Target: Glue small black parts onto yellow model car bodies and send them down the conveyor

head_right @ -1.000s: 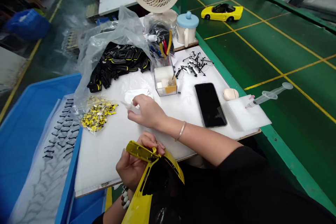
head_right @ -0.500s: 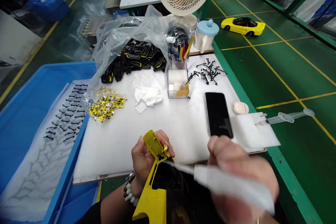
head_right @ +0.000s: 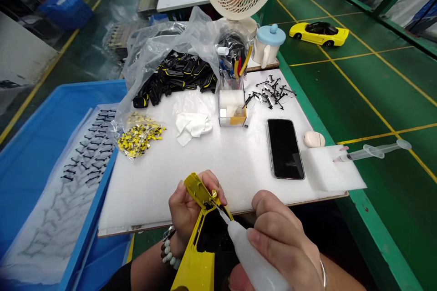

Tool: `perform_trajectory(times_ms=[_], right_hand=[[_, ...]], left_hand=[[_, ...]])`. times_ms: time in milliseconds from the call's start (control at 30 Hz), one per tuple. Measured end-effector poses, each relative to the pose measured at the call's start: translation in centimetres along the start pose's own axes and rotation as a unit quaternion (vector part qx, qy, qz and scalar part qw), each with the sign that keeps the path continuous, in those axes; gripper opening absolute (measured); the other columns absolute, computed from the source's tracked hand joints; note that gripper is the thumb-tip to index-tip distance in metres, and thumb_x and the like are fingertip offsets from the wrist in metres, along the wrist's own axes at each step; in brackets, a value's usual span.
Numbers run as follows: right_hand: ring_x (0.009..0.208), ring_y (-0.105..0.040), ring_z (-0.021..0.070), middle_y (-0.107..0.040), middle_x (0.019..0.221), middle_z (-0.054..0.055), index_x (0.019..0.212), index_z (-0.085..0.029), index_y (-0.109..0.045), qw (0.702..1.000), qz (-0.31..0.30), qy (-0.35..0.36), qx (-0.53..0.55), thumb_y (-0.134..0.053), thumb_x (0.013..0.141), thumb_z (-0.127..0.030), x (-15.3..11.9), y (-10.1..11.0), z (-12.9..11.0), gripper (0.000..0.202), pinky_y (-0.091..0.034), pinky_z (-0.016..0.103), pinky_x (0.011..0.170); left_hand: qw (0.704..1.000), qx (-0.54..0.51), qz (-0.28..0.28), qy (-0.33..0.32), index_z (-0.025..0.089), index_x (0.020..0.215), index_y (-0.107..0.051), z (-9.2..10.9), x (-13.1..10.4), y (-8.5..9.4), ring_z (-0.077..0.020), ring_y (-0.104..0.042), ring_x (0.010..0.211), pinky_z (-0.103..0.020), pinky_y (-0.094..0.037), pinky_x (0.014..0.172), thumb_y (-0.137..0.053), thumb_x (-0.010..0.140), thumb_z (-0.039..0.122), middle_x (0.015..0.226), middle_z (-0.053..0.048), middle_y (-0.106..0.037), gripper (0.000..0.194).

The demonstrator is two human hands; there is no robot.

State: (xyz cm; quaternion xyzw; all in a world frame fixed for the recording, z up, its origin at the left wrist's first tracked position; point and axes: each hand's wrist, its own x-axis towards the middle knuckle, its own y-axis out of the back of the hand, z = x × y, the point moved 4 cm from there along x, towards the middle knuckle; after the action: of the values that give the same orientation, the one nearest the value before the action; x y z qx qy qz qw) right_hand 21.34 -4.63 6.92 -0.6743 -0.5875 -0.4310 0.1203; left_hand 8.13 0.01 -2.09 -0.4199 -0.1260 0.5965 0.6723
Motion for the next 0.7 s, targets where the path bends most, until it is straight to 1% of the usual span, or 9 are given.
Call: perform_trajectory(times_ms=[67, 100, 167, 267, 433, 567, 700], right_hand=[[0.062, -0.054, 0.0166, -0.055, 0.071, 0.002, 0.122, -0.015, -0.056, 0.998, -0.060, -0.009, 0.011, -0.062, 0.089, -0.024, -0.5, 0.3, 0.5, 0.035, -0.053, 0.036, 0.051], [0.061, -0.052, 0.0161, -0.056, 0.072, 0.003, 0.124, -0.015, -0.055, 0.997, -0.078, -0.017, 0.015, -0.064, 0.088, -0.023, -0.8, 0.4, 0.8, 0.038, -0.054, 0.037, 0.052], [0.061, -0.051, 0.0160, -0.056, 0.071, 0.003, 0.126, -0.014, -0.054, 0.995, -0.092, -0.024, 0.024, -0.063, 0.086, -0.018, -1.3, 0.5, 1.0, 0.041, -0.054, 0.040, 0.055], [0.062, -0.053, 0.0174, -0.056, 0.071, 0.003, 0.127, -0.013, -0.053, 0.995, -0.095, -0.027, 0.027, -0.060, 0.085, -0.012, -1.5, 0.5, 1.0, 0.043, -0.054, 0.040, 0.057], [0.059, -0.052, 0.0170, -0.057, 0.069, 0.003, 0.125, -0.014, -0.053, 0.995, -0.102, -0.017, 0.002, -0.065, 0.086, -0.023, -1.0, 0.6, 0.8, 0.043, -0.055, 0.039, 0.055], [0.056, -0.051, 0.0150, -0.058, 0.070, 0.003, 0.123, -0.015, -0.054, 0.991, -0.130, -0.023, -0.014, -0.067, 0.085, -0.026, -0.8, 0.7, 0.8, 0.041, -0.056, 0.038, 0.056], [0.056, -0.050, 0.0164, -0.056, 0.067, 0.002, 0.123, -0.015, -0.055, 0.994, -0.106, -0.029, 0.004, -0.065, 0.086, -0.025, -0.7, 0.8, 0.8, 0.040, -0.054, 0.039, 0.055]], left_hand=[[1.000, -0.004, -0.002, 0.001, 0.014, 0.067, -0.066, 0.0, 0.1, 0.0, -0.0142, -0.053, 0.051, -0.024, -0.041, 0.050, -0.052, 0.081, 0.062, 0.060, -0.003, -0.061, 0.052], [1.000, -0.006, -0.003, 0.001, 0.014, 0.068, -0.066, 0.0, 0.1, -0.1, -0.0141, -0.053, 0.050, -0.024, -0.041, 0.050, -0.052, 0.081, 0.062, 0.060, -0.003, -0.061, 0.052], [1.000, -0.009, -0.005, -0.001, 0.014, 0.068, -0.067, 0.1, 0.2, -0.1, -0.0142, -0.053, 0.051, -0.024, -0.042, 0.050, -0.052, 0.081, 0.061, 0.060, -0.003, -0.061, 0.051], [1.000, -0.009, -0.004, 0.001, 0.014, 0.068, -0.067, 0.1, 0.2, -0.2, -0.0144, -0.054, 0.052, -0.024, -0.042, 0.050, -0.053, 0.081, 0.061, 0.060, -0.003, -0.061, 0.051], [1.000, -0.006, -0.004, 0.003, 0.014, 0.068, -0.067, 0.0, 0.2, -0.2, -0.0145, -0.053, 0.052, -0.024, -0.042, 0.050, -0.053, 0.081, 0.061, 0.059, -0.004, -0.061, 0.051], [1.000, -0.001, 0.003, 0.003, 0.014, 0.068, -0.066, -0.1, 0.1, -0.2, -0.0150, -0.053, 0.052, -0.024, -0.042, 0.051, -0.053, 0.080, 0.062, 0.059, -0.004, -0.061, 0.051], [1.000, 0.005, 0.003, -0.003, 0.014, 0.068, -0.066, -0.1, 0.0, -0.1, -0.0153, -0.053, 0.053, -0.025, -0.041, 0.052, -0.050, 0.081, 0.061, 0.060, -0.004, -0.061, 0.051]])
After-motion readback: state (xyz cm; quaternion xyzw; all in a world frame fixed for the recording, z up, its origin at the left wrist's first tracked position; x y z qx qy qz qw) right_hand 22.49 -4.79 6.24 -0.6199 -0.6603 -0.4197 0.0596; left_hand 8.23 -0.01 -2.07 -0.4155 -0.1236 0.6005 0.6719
